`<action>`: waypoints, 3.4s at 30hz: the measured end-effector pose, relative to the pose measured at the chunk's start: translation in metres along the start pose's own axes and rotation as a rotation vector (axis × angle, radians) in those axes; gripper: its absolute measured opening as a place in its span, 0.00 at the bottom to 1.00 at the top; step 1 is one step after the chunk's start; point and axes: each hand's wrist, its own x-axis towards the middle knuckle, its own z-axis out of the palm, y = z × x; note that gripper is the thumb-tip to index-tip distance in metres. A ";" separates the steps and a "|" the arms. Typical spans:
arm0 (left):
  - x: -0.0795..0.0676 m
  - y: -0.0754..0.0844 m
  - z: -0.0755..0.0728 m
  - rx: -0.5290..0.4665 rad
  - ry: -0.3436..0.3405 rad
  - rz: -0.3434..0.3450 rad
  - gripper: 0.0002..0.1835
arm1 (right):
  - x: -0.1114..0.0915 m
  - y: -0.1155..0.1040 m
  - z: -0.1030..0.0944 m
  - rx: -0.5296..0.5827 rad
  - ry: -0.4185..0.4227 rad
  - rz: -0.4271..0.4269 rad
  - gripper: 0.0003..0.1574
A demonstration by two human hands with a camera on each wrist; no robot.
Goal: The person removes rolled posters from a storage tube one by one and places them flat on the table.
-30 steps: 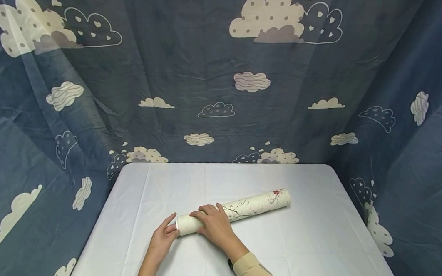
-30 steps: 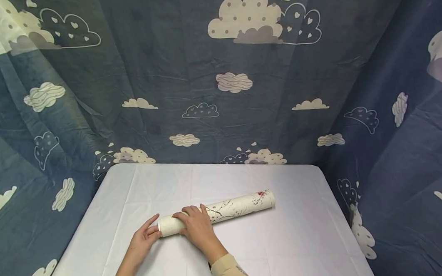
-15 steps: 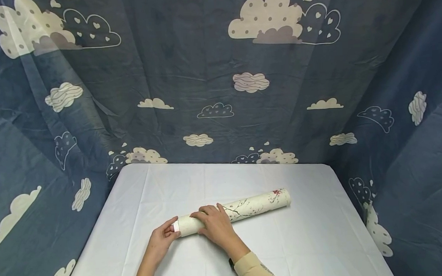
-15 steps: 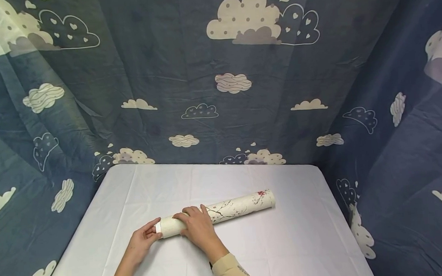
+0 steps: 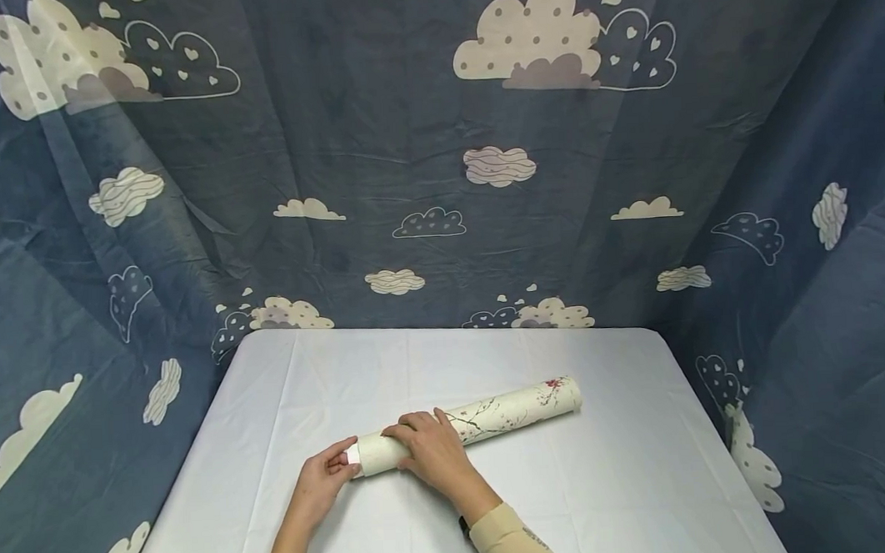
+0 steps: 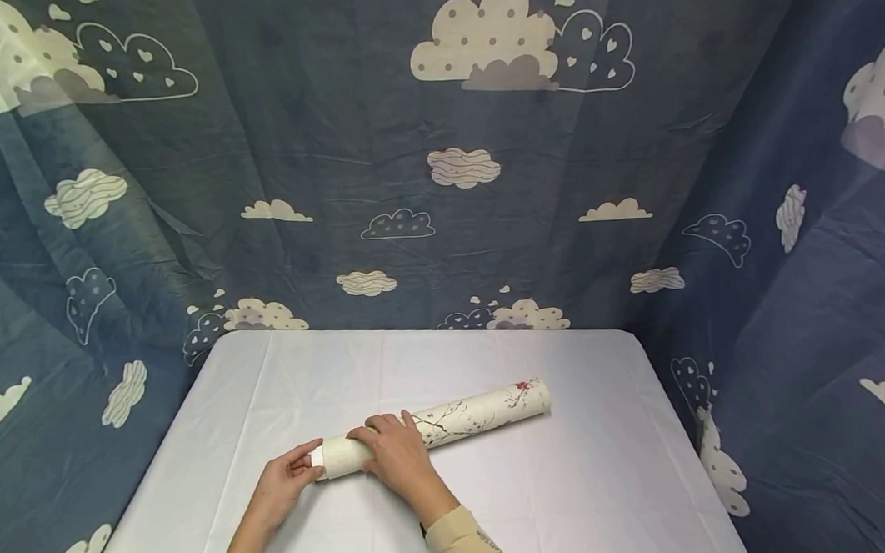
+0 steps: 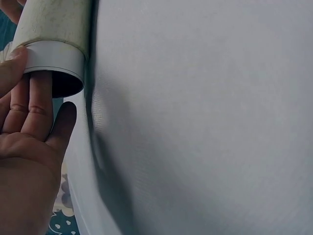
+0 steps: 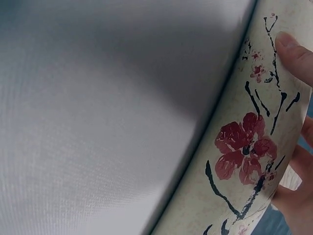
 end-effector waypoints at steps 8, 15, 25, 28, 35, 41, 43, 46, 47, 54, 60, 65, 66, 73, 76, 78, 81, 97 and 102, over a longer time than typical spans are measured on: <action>0.000 0.001 0.002 0.014 0.009 0.005 0.25 | -0.001 0.002 -0.001 0.006 0.002 0.006 0.36; 0.001 0.001 0.003 0.030 0.018 0.013 0.25 | 0.000 0.004 -0.004 0.001 0.012 0.002 0.36; 0.000 0.003 0.005 0.052 0.027 0.035 0.25 | -0.002 0.009 -0.003 0.000 0.008 0.015 0.35; -0.001 0.005 0.005 0.057 0.029 0.033 0.25 | -0.002 0.011 -0.003 0.004 0.002 0.021 0.35; -0.002 0.006 0.006 0.071 0.039 0.024 0.25 | -0.005 0.013 -0.004 0.021 -0.002 0.033 0.35; -0.003 0.004 0.007 0.087 0.045 0.022 0.25 | -0.007 0.015 -0.006 0.031 0.008 0.038 0.34; -0.003 0.004 0.007 0.089 0.046 0.019 0.25 | -0.008 0.016 -0.006 0.036 0.006 0.042 0.34; -0.003 0.004 0.007 0.081 0.044 0.012 0.25 | -0.008 0.018 -0.006 0.040 0.005 0.048 0.34; -0.004 0.004 0.007 0.079 0.042 0.009 0.25 | -0.009 0.018 -0.006 0.039 0.009 0.047 0.34; -0.004 0.002 0.006 0.093 0.039 0.013 0.25 | -0.011 0.021 -0.007 0.042 0.034 0.038 0.34; -0.004 0.004 0.004 0.086 0.022 0.029 0.25 | -0.011 0.024 -0.009 0.044 0.013 0.056 0.34; 0.000 0.006 0.004 0.096 0.026 0.035 0.24 | -0.009 0.028 -0.010 0.039 0.010 0.062 0.34; 0.000 0.006 0.004 0.098 0.028 0.035 0.24 | -0.009 0.028 -0.010 0.040 0.007 0.064 0.35; 0.003 0.008 0.004 0.107 0.042 0.030 0.24 | -0.007 0.032 -0.009 0.041 0.000 0.072 0.35; 0.003 0.007 0.003 0.109 0.046 0.027 0.24 | -0.008 0.033 -0.009 0.044 -0.003 0.074 0.35; 0.003 0.007 0.003 0.111 0.049 0.024 0.24 | -0.009 0.033 -0.009 0.046 -0.002 0.074 0.34; 0.002 0.006 0.003 0.117 0.052 0.023 0.23 | -0.010 0.034 -0.009 0.047 0.000 0.076 0.34; 0.000 0.004 0.001 0.125 0.059 0.031 0.23 | -0.016 0.043 -0.010 0.067 0.028 0.077 0.33; -0.001 0.006 0.000 0.132 0.059 0.030 0.23 | -0.016 0.044 -0.011 0.066 0.021 0.088 0.34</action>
